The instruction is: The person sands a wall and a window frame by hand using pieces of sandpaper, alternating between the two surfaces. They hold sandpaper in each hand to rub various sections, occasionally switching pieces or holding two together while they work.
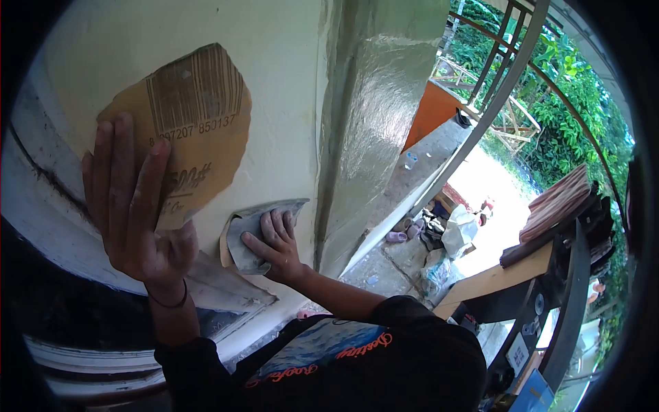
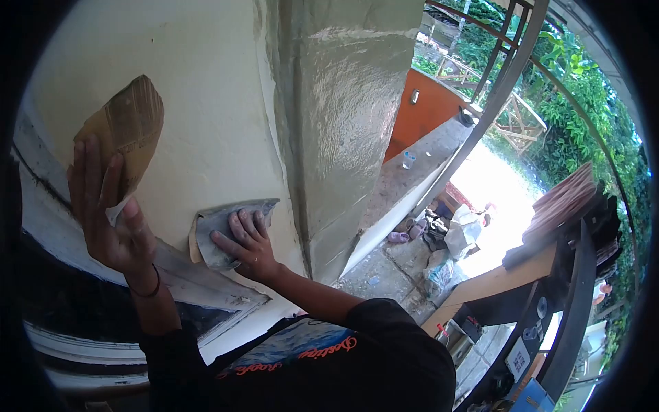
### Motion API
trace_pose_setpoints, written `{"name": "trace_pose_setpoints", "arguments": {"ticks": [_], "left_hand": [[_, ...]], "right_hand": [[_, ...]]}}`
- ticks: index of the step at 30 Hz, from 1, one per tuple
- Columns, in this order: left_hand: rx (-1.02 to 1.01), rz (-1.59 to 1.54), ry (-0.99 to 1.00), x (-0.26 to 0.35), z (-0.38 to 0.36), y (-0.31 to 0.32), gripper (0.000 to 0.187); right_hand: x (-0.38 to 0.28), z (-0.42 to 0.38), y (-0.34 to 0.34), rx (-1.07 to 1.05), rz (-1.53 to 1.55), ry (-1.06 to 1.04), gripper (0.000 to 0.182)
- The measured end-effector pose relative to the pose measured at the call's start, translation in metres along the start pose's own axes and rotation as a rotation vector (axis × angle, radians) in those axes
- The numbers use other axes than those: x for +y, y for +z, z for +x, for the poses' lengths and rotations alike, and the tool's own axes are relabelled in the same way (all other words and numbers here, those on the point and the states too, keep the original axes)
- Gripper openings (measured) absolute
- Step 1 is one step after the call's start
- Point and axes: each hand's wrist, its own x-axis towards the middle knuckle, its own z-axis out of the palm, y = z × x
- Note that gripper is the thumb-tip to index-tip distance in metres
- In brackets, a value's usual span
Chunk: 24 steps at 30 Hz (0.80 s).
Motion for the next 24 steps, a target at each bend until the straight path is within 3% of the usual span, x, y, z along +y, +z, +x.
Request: {"name": "trace_pose_setpoints", "arguments": {"ticks": [5, 6, 8, 9, 10, 12, 13, 15, 19, 21, 23, 24], "left_hand": [[0.167, 0.010, 0.125, -0.005, 0.001, 0.013, 0.039], [0.027, 0.078, 0.092, 0.002, 0.002, 0.002, 0.032], [-0.030, 0.172, 0.079, 0.008, 0.000, 0.001, 0.031], [-0.070, 0.253, 0.063, 0.010, -0.002, 0.003, 0.033], [-0.134, 0.307, 0.013, 0.012, -0.009, 0.006, 0.038], [-0.204, 0.285, -0.031, 0.024, -0.028, 0.008, 0.040], [-0.271, 0.252, -0.082, 0.032, -0.042, 0.010, 0.042], [-0.373, 0.210, -0.140, 0.056, -0.090, 0.023, 0.046], [-0.717, 0.101, -0.187, 0.122, -0.244, 0.052, 0.048], [-0.965, -0.108, -0.321, 0.158, -0.269, 0.035, 0.041], [-0.914, -0.438, -0.467, 0.181, -0.311, 0.029, 0.026], [-0.922, -0.440, -0.465, 0.183, -0.310, 0.026, 0.026]], "right_hand": [[0.019, -0.115, -0.027, -0.573, -0.068, 0.098, 0.061], [0.021, -0.126, -0.039, -0.682, -0.061, 0.137, 0.059], [0.036, -0.170, -0.056, -0.879, 0.050, 0.304, 0.047], [0.035, -0.179, -0.071, -0.975, 0.096, 0.508, 0.038], [0.034, -0.192, -0.083, -0.885, 0.102, 0.640, 0.032], [0.031, -0.209, -0.103, -0.961, -0.098, 0.952, 0.026], [0.031, -0.215, -0.110, -0.961, -0.082, 0.952, 0.026], [0.022, -0.226, -0.118, -0.635, -0.019, 1.140, 0.028], [0.012, -0.214, -0.113, -0.565, 0.021, 1.182, 0.029], [0.013, -0.217, -0.107, -0.552, 0.025, 1.180, 0.021], [0.018, -0.214, -0.105, -0.519, 0.034, 1.135, 0.025], [0.021, -0.214, -0.104, -0.429, 0.125, 1.198, 0.028]]}}
